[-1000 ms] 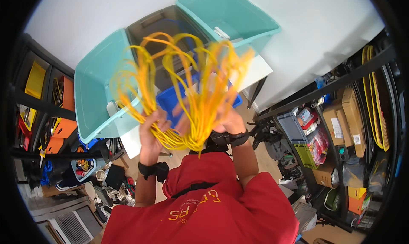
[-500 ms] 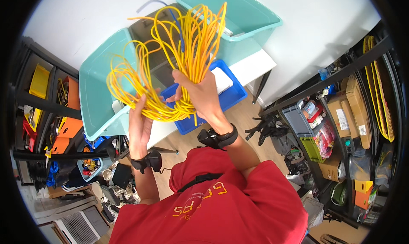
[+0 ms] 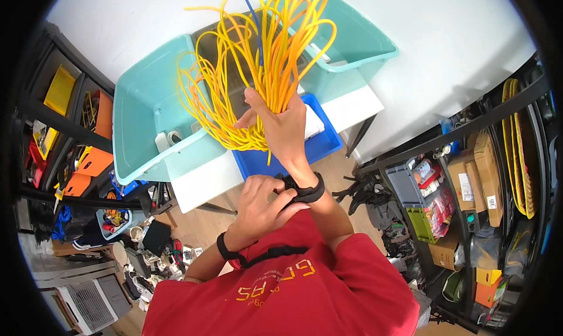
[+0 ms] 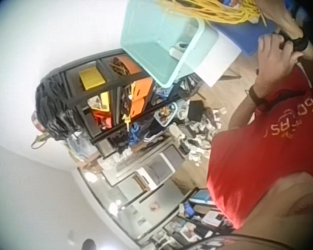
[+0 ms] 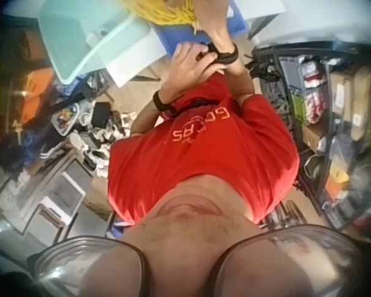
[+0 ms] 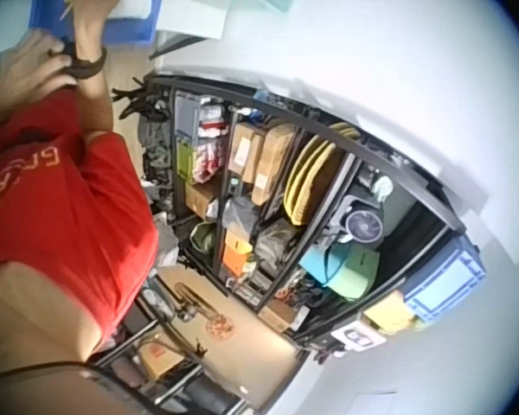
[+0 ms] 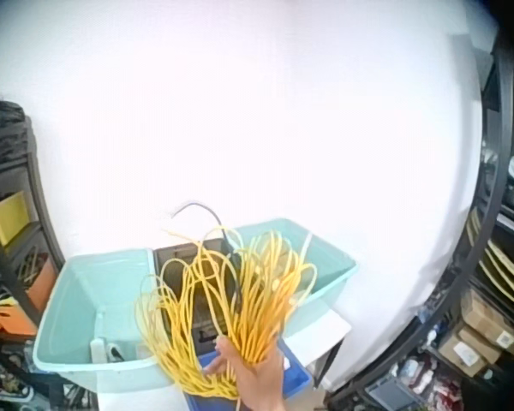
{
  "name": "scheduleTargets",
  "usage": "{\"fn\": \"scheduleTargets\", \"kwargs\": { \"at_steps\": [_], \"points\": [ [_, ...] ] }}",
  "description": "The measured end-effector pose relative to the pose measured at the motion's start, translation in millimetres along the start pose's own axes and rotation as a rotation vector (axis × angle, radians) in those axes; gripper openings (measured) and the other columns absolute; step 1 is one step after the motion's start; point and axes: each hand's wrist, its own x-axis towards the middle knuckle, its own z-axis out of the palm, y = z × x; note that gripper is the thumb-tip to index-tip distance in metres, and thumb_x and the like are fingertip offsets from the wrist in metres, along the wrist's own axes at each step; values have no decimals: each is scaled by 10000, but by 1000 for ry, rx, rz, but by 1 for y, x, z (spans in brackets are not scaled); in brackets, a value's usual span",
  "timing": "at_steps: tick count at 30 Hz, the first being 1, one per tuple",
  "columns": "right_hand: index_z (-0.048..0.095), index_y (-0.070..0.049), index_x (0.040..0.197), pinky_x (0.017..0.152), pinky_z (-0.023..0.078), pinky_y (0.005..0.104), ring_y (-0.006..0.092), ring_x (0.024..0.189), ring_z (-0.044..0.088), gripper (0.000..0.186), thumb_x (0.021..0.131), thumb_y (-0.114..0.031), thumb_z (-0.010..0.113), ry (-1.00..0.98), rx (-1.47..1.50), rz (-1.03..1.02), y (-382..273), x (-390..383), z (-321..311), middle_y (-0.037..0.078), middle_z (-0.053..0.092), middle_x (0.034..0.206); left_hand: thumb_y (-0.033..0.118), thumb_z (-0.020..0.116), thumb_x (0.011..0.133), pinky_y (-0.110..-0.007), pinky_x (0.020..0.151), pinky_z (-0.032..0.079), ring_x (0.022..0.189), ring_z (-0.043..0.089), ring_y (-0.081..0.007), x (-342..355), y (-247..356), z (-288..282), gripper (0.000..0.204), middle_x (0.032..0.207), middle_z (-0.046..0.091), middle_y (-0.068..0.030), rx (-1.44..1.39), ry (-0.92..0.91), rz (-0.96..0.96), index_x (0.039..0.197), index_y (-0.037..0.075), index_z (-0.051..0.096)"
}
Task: Gather cables and power strips from the floor into a blue tray and place them into bins on a table.
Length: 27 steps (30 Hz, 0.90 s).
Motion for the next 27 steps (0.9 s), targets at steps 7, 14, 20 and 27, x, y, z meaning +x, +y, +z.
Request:
{"fn": "scheduleTargets", "kwargs": {
  "at_steps": [7,14,20,27],
  "points": [
    [597,44,1035,531,561,297,215,593,710,204,968,-116,704,29,-16,10,7,-1,3,110,667,806,248,888,707,-377,699,409,779,559,-241,-6,7,14,316,839,569,-21,-14,4,-38,884,93,677],
    [616,43,1216,619,584,287,183,716,741,322,903,17,689,5,-371,-156,33,-6,-4,114,720,918,104,834,727,-370,677,379,748,542,-239,4,18,12,220,794,589,-29,-97,55,-175,852,82,655],
    [618,26,1262,758,574,320,269,968,737,497,778,99,708,25,-840,-511,42,-8,-10,208,720,1031,96,825,733,-374,688,378,760,543,-237,-6,16,10,214,815,599,-31,-69,49,-220,840,85,640],
    [627,50,1161,570,548,259,129,593,702,247,953,-55,708,141,-446,-174,29,-5,-3,100,724,936,190,888,706,-389,716,381,783,512,-254,-14,12,2,338,808,561,-39,-106,26,-407,857,96,600]
  ]
}}
